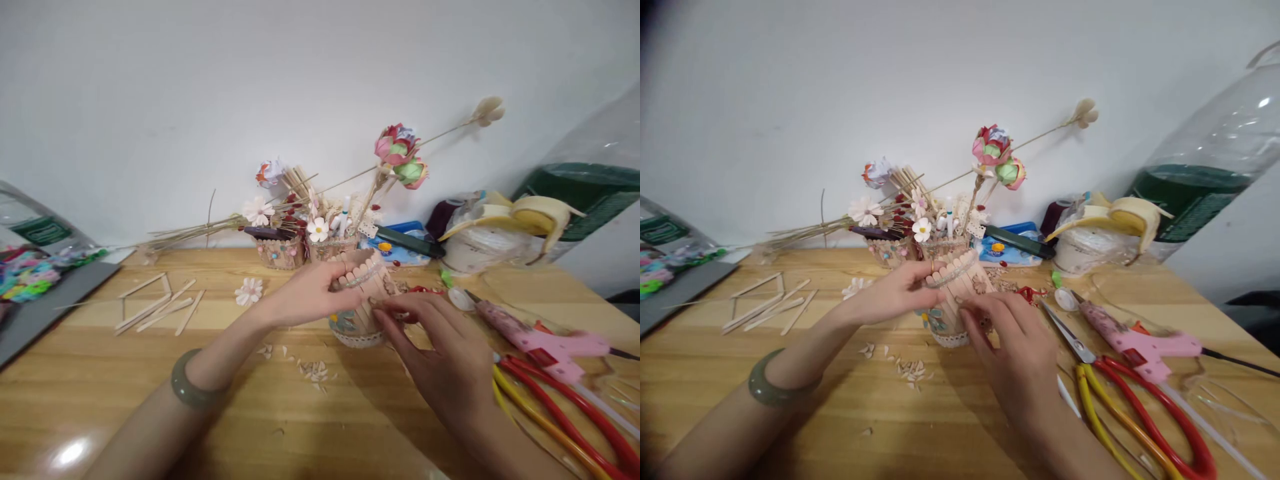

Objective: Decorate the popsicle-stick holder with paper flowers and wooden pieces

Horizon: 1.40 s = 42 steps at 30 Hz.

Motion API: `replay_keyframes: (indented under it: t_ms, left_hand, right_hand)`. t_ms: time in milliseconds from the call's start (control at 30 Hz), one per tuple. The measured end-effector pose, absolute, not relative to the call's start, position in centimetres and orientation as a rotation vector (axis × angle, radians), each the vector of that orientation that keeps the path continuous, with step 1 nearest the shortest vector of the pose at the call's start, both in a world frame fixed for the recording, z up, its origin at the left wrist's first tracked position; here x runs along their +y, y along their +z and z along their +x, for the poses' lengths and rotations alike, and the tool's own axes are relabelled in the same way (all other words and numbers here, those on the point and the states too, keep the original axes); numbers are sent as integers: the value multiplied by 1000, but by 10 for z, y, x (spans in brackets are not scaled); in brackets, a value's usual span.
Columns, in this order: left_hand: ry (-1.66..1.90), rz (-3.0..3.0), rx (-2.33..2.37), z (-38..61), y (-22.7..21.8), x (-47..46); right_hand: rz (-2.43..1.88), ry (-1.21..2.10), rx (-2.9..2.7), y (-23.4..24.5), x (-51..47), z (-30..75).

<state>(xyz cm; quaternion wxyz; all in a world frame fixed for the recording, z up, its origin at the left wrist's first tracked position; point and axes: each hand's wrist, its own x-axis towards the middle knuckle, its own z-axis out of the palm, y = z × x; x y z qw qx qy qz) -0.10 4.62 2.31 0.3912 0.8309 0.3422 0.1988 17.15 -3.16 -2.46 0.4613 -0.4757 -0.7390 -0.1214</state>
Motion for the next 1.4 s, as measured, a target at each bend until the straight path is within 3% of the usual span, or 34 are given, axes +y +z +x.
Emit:
replay_keyframes:
  t_ms: [1400]
  left_hand:
    - [572, 1957, 1069, 8, 18, 45]
  right_hand:
    - [-1078, -510, -1829, -23, -41, 189]
